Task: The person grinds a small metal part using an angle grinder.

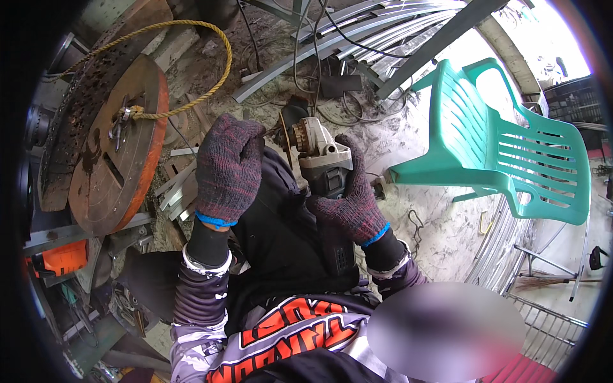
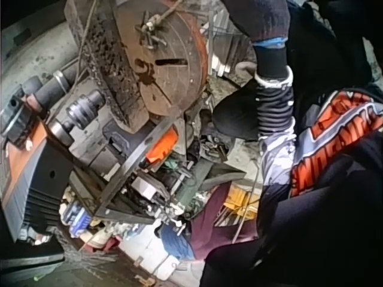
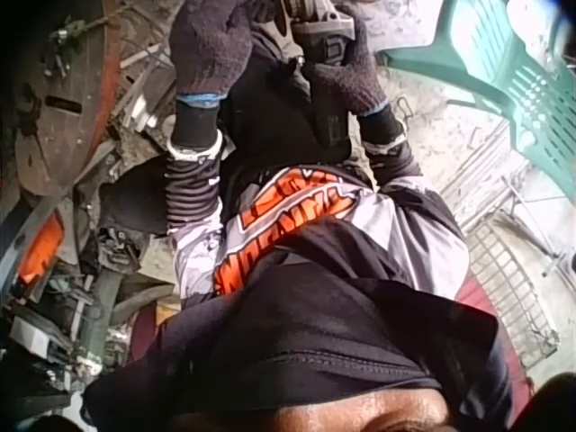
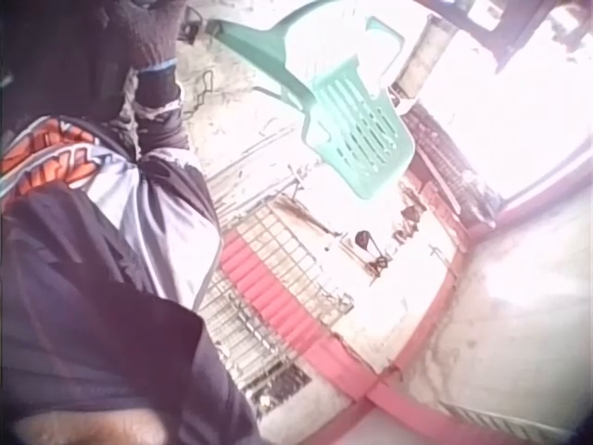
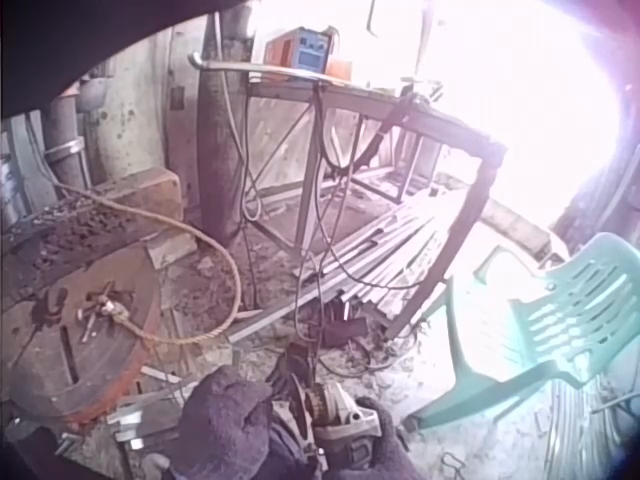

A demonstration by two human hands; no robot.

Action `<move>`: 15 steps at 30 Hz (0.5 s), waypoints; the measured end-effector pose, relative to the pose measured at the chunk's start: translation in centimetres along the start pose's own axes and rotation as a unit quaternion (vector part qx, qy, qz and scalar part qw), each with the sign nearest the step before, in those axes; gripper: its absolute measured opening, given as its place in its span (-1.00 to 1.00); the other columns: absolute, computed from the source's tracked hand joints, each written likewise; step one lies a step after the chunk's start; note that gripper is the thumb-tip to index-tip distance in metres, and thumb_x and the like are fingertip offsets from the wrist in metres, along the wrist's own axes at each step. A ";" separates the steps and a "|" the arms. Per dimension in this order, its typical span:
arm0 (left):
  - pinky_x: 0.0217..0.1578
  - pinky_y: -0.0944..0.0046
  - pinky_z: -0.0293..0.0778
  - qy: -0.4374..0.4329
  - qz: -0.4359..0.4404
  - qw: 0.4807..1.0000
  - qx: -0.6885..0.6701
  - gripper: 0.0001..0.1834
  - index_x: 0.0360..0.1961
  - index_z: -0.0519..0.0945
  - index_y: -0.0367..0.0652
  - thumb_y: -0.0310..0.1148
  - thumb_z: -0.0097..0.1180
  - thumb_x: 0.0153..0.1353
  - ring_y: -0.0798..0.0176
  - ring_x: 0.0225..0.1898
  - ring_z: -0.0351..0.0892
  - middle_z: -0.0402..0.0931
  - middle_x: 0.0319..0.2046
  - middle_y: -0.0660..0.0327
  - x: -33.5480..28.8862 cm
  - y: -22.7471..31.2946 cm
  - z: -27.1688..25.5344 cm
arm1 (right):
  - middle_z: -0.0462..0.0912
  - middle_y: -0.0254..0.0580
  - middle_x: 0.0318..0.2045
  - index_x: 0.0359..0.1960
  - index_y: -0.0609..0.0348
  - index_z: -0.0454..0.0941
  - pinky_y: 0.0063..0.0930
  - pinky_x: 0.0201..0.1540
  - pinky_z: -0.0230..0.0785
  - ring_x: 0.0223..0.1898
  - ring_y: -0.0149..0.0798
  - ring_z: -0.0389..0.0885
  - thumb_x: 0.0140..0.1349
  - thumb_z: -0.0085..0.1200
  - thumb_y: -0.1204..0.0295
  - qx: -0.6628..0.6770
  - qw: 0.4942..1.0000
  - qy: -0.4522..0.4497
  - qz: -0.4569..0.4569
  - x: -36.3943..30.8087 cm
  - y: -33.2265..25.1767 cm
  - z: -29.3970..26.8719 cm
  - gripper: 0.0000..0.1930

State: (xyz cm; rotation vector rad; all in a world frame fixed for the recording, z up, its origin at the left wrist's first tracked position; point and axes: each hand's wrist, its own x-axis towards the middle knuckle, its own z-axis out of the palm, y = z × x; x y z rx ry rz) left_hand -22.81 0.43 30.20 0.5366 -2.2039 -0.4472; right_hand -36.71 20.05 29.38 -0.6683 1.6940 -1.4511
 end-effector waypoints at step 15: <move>0.00 -0.03 0.60 0.003 0.005 1.000 -0.008 -0.88 -0.18 0.70 -0.21 -0.53 0.29 0.26 -0.17 -0.14 0.69 0.69 -0.23 0.01 0.1 -0.2 0.0 | 0.50 -0.02 0.23 0.59 -0.04 -0.03 -0.24 0.24 0.48 0.19 -0.16 0.55 -0.05 0.49 0.51 -0.007 1.000 -0.003 0.007 0.0 -0.2 0.0 0.17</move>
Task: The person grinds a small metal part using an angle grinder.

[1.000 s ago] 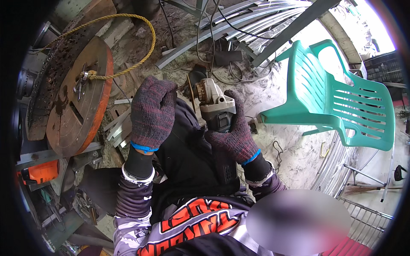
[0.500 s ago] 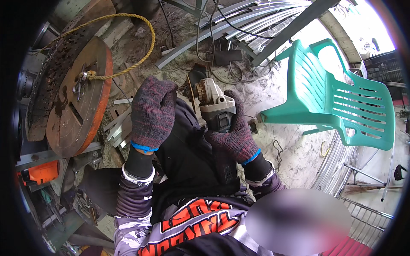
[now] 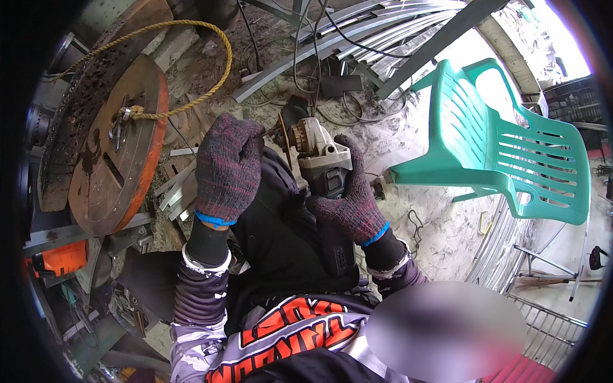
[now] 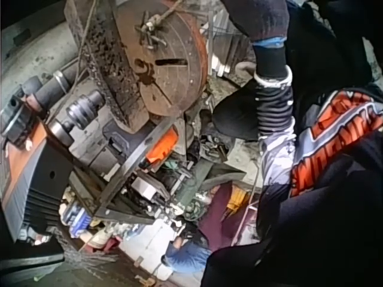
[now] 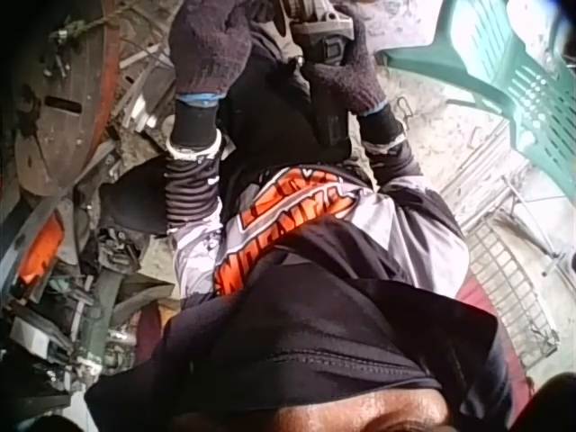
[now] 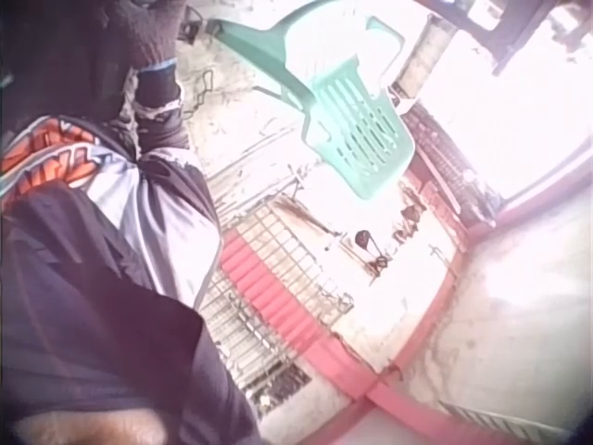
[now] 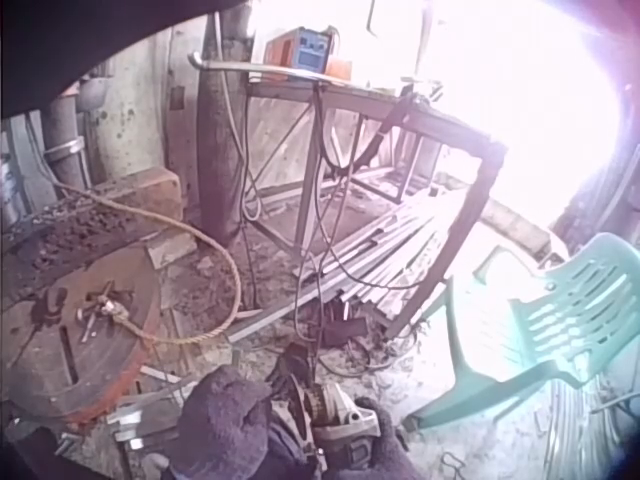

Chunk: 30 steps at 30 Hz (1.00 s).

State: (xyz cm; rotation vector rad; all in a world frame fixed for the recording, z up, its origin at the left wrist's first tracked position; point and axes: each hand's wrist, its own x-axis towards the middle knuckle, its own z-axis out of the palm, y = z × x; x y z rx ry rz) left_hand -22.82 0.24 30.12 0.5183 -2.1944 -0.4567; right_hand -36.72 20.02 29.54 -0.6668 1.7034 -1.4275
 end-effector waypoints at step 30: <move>0.04 0.01 0.60 0.007 -0.003 1.000 -0.020 -0.88 -0.17 0.69 -0.21 -0.54 0.29 0.27 -0.14 -0.15 0.71 0.71 -0.23 0.01 0.2 -0.2 0.0 | 0.51 0.01 0.21 0.60 -0.03 -0.05 -0.24 0.22 0.50 0.17 -0.15 0.57 -0.05 0.47 0.54 -0.004 1.000 0.001 -0.014 -0.1 -0.1 0.2 0.17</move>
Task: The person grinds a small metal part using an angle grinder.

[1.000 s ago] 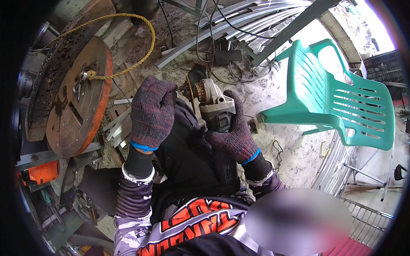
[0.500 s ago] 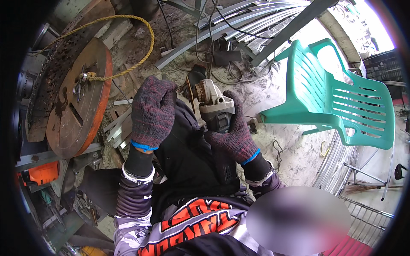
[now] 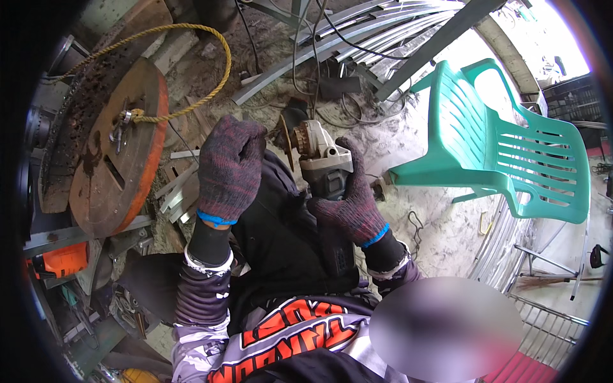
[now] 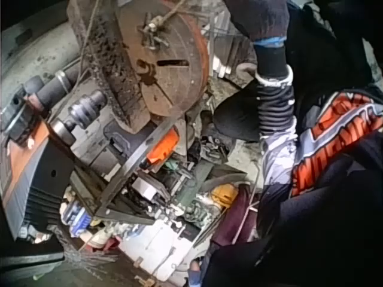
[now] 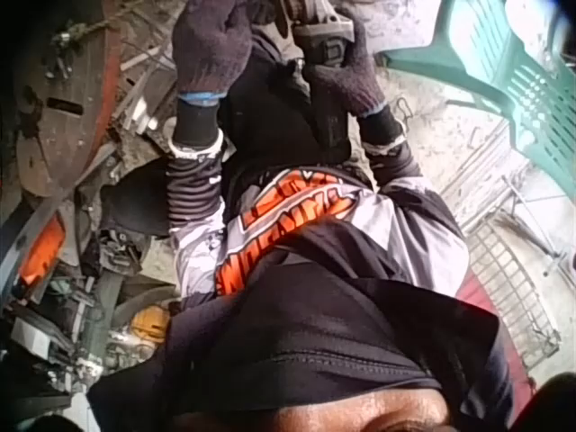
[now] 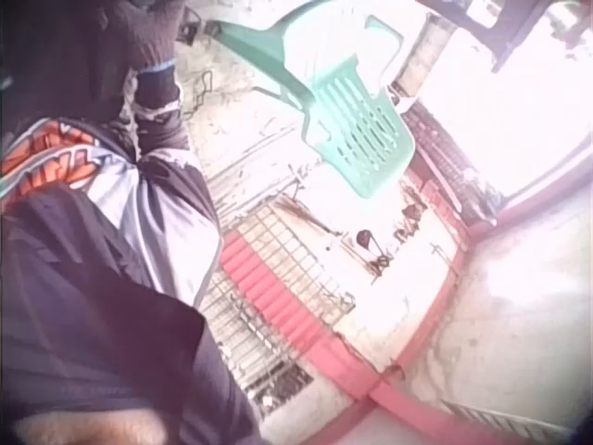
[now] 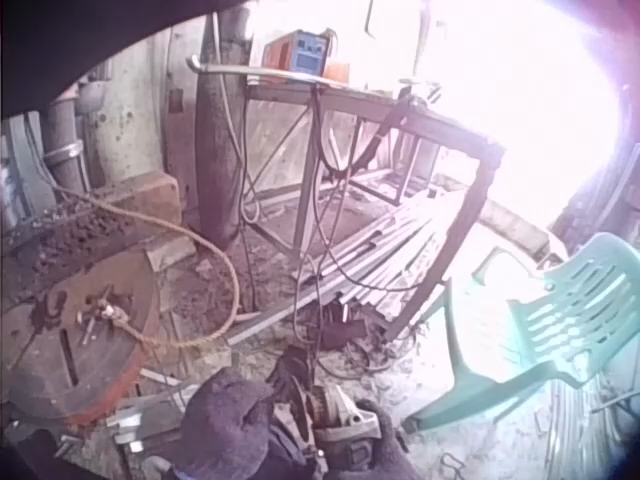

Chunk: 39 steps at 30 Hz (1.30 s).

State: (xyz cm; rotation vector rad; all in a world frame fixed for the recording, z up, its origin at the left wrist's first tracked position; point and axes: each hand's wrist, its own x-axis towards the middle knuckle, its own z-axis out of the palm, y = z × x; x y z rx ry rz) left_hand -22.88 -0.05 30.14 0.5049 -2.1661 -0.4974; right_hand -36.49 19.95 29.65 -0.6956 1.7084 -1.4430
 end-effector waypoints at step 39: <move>-0.01 0.28 0.59 -0.055 -0.205 0.940 -0.268 -0.78 -0.01 0.72 -0.28 -0.61 0.15 0.37 0.34 -0.13 0.68 0.74 -0.16 0.18 -1.3 1.6 -3.0 | 0.49 -0.03 0.24 0.58 0.07 0.02 -0.22 0.26 0.46 0.20 -0.17 0.54 -0.11 0.42 0.57 -0.011 0.998 0.050 -0.043 -0.2 1.2 -0.9 0.14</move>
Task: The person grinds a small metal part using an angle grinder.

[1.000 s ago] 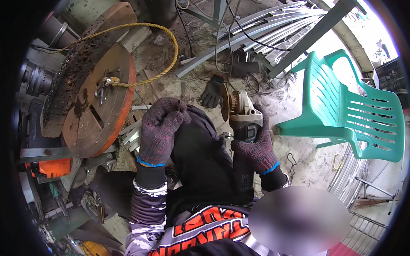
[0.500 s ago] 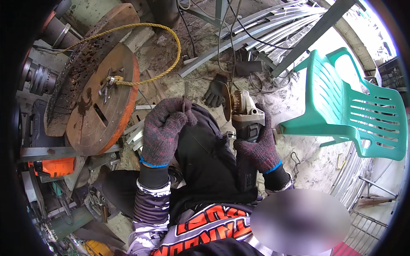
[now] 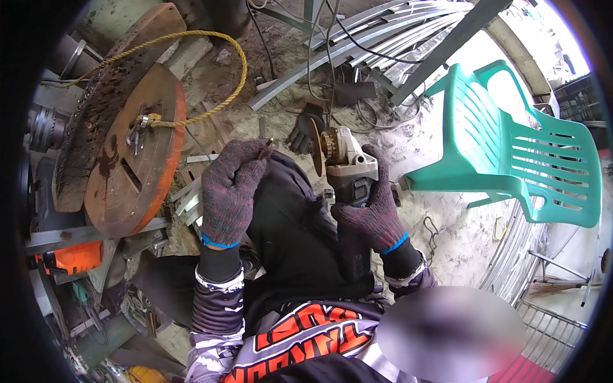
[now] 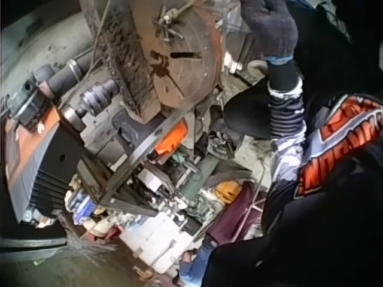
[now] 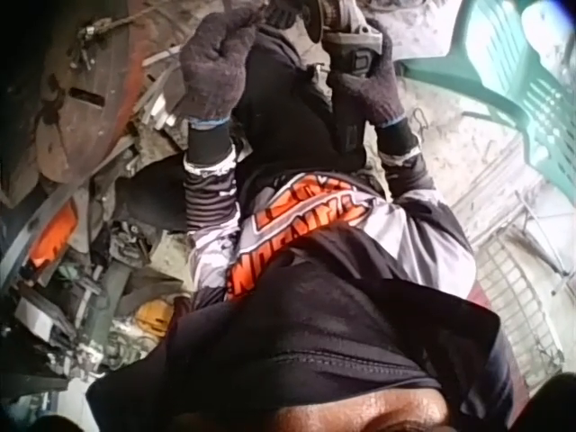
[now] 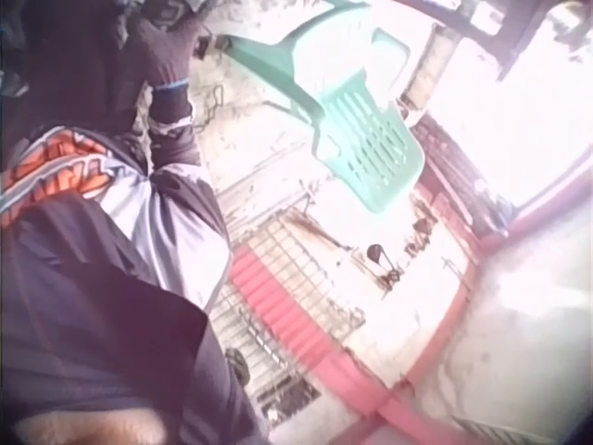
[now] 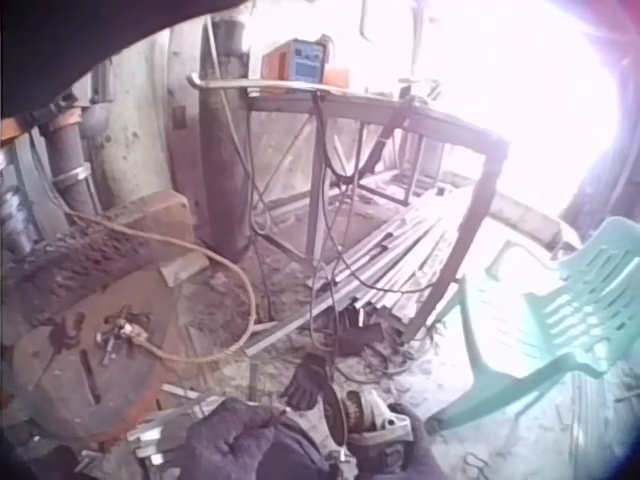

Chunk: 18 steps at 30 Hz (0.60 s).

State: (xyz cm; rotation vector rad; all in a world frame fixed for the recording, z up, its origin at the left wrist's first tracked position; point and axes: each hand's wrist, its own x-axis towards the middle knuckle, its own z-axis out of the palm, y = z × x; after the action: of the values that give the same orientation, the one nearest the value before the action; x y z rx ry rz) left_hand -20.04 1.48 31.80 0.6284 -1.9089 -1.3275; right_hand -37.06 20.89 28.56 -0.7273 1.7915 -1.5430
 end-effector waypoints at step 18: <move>-0.09 0.07 0.61 0.046 0.157 0.959 0.231 -0.81 -0.16 0.74 -0.25 -0.61 0.22 0.20 -0.08 -0.18 0.69 0.68 -0.26 0.01 1.4 -0.5 2.0 | 0.51 0.01 0.21 0.61 -0.05 -0.07 -0.24 0.20 0.53 0.15 -0.18 0.59 -0.06 0.43 0.59 0.013 0.999 -0.033 0.011 0.1 -0.3 0.3 0.19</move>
State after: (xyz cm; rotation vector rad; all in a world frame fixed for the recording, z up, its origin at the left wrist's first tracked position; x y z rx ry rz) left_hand -22.51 1.46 31.25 0.5672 -2.1479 -0.6452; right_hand -36.90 20.61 28.81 -0.7350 1.7236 -1.5070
